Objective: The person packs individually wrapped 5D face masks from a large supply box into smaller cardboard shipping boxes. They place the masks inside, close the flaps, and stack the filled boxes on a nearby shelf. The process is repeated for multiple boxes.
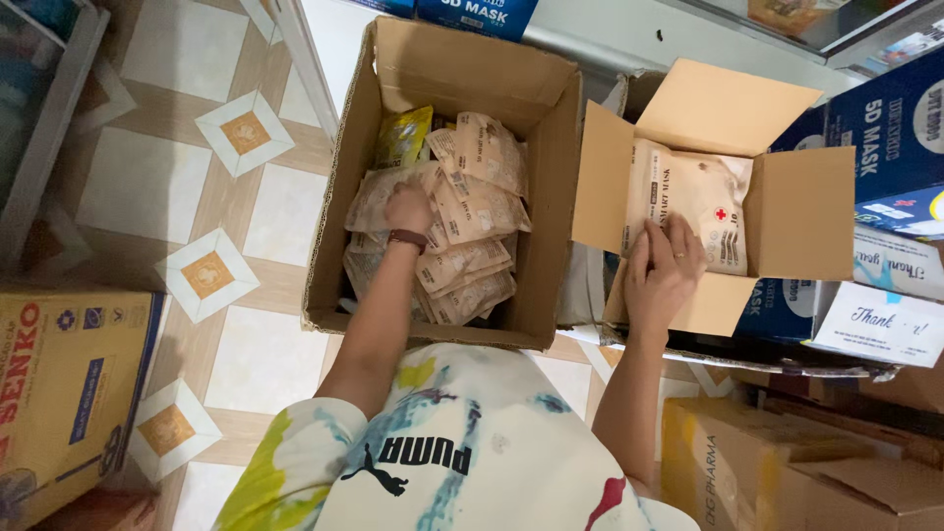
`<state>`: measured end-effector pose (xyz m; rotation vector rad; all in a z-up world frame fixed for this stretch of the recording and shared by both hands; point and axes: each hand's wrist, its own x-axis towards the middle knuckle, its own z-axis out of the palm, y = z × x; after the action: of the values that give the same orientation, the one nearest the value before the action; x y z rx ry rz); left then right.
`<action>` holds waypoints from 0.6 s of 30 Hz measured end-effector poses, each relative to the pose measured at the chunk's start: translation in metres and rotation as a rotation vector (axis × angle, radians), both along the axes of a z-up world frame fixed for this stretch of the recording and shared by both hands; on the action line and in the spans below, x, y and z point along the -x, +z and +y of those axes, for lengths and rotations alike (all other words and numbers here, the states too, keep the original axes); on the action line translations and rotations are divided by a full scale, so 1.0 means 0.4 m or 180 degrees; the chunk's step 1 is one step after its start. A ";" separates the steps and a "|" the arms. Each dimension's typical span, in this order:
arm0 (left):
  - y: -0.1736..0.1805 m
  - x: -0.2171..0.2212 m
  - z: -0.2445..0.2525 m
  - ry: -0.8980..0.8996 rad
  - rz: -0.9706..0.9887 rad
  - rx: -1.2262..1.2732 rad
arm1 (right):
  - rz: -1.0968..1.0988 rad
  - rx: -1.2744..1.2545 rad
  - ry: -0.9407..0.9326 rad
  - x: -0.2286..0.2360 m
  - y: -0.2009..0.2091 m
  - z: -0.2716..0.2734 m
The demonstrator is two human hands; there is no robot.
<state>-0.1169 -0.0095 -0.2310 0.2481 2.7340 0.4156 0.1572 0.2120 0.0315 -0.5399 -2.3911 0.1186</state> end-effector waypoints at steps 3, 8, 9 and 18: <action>0.018 0.030 -0.041 -0.0106 0.0772 -0.0090 | -0.0024 -0.0158 -0.0002 -0.001 -0.005 0.006; 0.167 0.049 -0.107 0.0064 0.1201 -0.0866 | 0.0047 -0.0139 0.0033 0.000 0.000 0.000; 0.205 0.050 -0.121 0.0128 0.1276 -0.1107 | 0.0059 -0.0136 0.0031 0.000 0.002 -0.002; 0.478 0.005 -0.198 0.0531 -0.0292 -0.3904 | 0.0041 -0.0064 -0.0010 0.001 0.012 -0.012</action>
<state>-0.1187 -0.0887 -0.0397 0.2727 2.0435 2.0198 0.1566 0.2070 0.0362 -0.5320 -2.3764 0.0964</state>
